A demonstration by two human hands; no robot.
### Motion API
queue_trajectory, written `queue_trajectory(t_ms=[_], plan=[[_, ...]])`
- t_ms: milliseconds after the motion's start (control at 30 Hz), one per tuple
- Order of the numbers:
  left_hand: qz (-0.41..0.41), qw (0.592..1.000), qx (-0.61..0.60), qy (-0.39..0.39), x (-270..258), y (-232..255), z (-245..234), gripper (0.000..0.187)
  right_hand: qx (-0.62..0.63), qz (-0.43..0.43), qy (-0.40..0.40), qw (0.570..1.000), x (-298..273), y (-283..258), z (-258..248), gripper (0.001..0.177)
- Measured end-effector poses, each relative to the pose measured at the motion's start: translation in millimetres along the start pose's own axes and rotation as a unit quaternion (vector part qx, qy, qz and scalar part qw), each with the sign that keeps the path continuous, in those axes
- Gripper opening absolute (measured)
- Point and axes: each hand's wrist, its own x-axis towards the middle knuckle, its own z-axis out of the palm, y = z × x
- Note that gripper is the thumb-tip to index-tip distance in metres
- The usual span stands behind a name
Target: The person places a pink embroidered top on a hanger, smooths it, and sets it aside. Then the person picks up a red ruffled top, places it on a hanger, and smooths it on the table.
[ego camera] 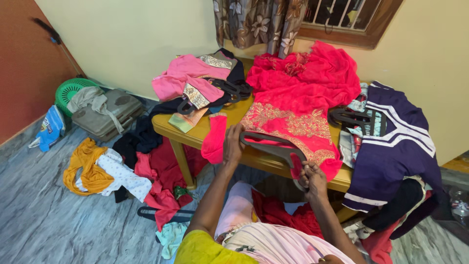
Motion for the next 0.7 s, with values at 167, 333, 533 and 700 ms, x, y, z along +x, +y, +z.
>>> queue_trajectory(t_ms=[167,333,533,700], plan=[[0.036,0.999,-0.029,0.017,23,-15,0,0.024,-0.014,0.003,-0.01,1.0,6,3,0,0.013],[0.02,0.996,-0.091,0.01,30,-38,2,0.021,-0.02,0.017,0.015,1.0,12,10,10,0.014],[-0.168,0.947,-0.248,-0.118,30,-105,42,0.018,-0.029,0.007,0.021,0.999,19,14,19,0.012],[-0.299,0.774,-0.512,-0.221,43,-135,64,0.016,-0.054,0.013,0.042,0.998,14,11,24,0.012]])
